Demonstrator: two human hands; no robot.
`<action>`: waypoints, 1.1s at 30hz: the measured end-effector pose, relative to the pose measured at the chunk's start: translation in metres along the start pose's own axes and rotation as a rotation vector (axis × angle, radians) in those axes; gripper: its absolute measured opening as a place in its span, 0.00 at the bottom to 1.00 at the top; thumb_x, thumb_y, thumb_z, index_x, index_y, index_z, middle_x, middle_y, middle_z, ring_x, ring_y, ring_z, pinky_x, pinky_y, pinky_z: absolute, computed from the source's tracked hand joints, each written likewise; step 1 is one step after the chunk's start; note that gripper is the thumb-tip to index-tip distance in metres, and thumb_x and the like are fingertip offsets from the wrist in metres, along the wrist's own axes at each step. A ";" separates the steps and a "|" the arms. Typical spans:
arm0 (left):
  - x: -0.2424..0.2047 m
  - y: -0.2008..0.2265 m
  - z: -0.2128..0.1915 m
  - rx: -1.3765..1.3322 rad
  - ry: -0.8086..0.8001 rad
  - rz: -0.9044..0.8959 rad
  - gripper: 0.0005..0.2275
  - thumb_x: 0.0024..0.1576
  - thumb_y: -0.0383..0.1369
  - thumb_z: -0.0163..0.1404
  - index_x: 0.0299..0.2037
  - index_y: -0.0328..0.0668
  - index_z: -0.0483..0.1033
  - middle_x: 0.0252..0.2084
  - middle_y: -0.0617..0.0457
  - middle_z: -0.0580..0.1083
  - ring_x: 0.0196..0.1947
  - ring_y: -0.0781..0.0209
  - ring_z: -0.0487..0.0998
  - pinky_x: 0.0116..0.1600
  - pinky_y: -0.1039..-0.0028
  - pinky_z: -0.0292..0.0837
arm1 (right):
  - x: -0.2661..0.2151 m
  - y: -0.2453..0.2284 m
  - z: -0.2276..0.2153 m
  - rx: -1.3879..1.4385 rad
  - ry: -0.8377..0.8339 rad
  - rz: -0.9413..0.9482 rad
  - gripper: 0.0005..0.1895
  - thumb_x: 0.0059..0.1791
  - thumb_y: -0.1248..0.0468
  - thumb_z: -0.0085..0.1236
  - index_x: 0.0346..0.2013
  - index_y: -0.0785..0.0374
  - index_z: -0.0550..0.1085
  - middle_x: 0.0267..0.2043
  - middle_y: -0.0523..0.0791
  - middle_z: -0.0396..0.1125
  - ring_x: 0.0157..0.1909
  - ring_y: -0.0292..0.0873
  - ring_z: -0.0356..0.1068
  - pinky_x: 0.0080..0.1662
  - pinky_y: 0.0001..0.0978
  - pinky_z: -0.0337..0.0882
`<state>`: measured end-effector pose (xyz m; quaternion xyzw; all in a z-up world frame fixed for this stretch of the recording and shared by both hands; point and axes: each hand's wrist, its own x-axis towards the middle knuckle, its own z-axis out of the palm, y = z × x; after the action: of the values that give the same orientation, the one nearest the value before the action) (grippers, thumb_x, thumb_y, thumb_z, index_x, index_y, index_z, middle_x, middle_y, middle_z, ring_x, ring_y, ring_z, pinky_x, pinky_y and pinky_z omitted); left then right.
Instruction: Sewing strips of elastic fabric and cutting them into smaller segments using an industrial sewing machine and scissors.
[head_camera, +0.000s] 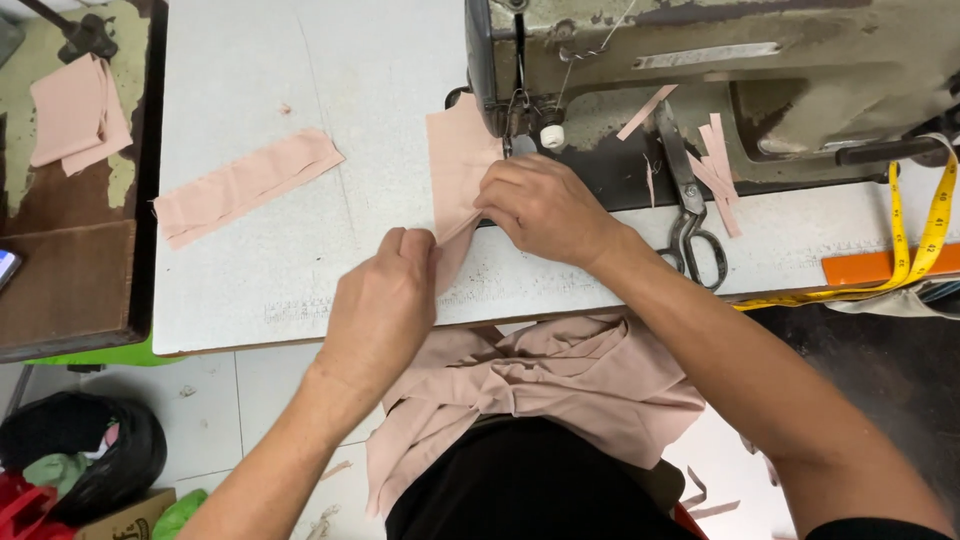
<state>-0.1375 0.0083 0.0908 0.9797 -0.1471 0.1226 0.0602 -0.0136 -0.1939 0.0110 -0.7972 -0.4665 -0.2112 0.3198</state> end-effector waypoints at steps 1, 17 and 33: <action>0.001 -0.006 0.001 0.001 -0.001 -0.003 0.05 0.63 0.30 0.48 0.42 0.37 0.73 0.26 0.49 0.70 0.22 0.45 0.81 0.27 0.60 0.77 | 0.001 0.001 0.004 0.002 -0.001 -0.001 0.03 0.51 0.68 0.62 0.33 0.60 0.76 0.36 0.40 0.71 0.42 0.45 0.73 0.50 0.40 0.73; 0.020 -0.016 -0.025 0.208 0.001 0.351 0.06 0.60 0.27 0.46 0.30 0.44 0.73 0.21 0.60 0.67 0.13 0.61 0.75 0.22 0.72 0.72 | 0.006 -0.016 0.000 -0.070 0.041 0.015 0.06 0.54 0.68 0.57 0.33 0.57 0.76 0.36 0.37 0.71 0.42 0.40 0.74 0.55 0.36 0.69; 0.010 -0.003 -0.006 0.042 -0.035 0.408 0.05 0.58 0.26 0.45 0.32 0.44 0.74 0.24 0.56 0.72 0.16 0.55 0.78 0.22 0.66 0.72 | -0.010 -0.032 -0.006 -0.071 0.074 0.084 0.05 0.53 0.71 0.59 0.38 0.57 0.80 0.42 0.38 0.74 0.49 0.40 0.74 0.57 0.37 0.67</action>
<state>-0.1286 0.0092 0.0987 0.9325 -0.3411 0.1180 0.0113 -0.0471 -0.1925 0.0190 -0.8186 -0.4127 -0.2431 0.3170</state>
